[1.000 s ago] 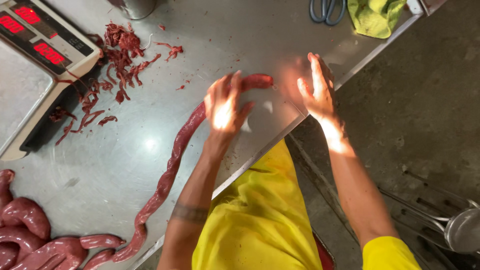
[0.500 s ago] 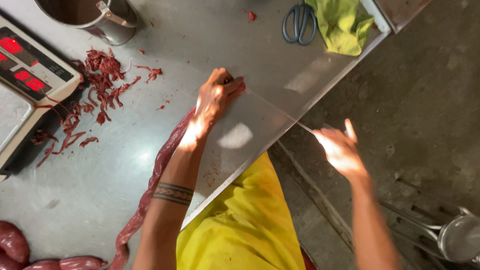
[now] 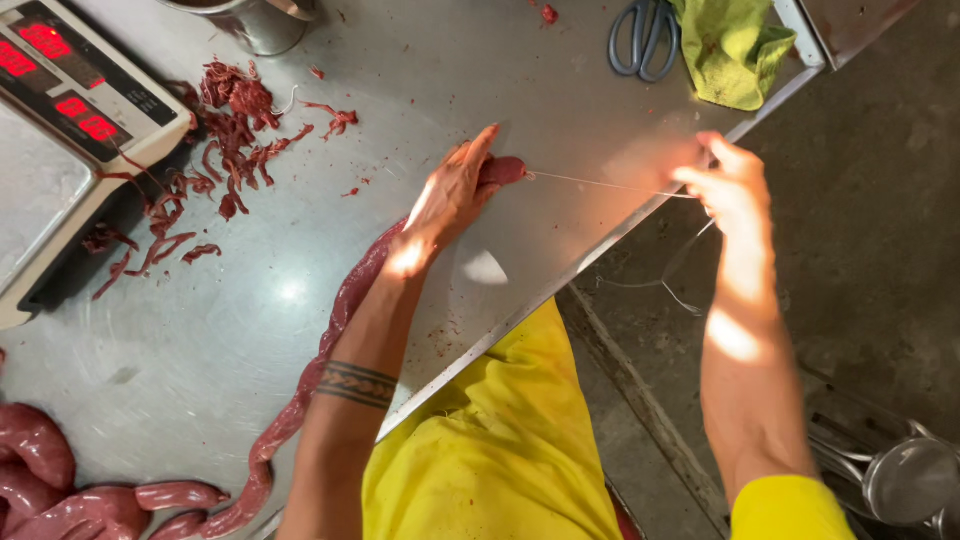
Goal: The person ties long casings filled with meat into individual sausage links using a thread, cutting the thread with shears.
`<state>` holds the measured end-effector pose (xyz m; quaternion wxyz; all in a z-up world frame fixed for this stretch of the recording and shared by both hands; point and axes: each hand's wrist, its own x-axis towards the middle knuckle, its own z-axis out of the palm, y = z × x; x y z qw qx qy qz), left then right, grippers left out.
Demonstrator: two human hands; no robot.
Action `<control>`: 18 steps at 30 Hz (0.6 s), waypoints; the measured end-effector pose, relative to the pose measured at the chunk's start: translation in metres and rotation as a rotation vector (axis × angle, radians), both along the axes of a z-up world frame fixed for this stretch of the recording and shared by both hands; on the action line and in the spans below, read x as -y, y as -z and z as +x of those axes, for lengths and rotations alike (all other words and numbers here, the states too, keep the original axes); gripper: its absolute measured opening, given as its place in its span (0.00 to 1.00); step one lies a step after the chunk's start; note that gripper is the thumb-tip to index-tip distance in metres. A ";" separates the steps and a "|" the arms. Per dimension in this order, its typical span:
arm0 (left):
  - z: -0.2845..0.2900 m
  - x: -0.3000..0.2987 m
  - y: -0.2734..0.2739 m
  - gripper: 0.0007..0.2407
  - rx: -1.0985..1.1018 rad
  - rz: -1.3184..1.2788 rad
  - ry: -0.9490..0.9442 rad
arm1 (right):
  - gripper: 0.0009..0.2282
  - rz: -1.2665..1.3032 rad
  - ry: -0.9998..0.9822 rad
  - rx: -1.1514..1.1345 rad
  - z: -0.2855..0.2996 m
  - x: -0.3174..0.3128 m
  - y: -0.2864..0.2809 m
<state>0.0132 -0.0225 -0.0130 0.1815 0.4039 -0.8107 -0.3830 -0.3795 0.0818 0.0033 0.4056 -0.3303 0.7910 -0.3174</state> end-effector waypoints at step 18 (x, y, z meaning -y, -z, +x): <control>-0.001 -0.022 0.003 0.16 0.124 -0.473 0.112 | 0.08 0.165 -0.203 0.345 0.021 -0.341 -0.015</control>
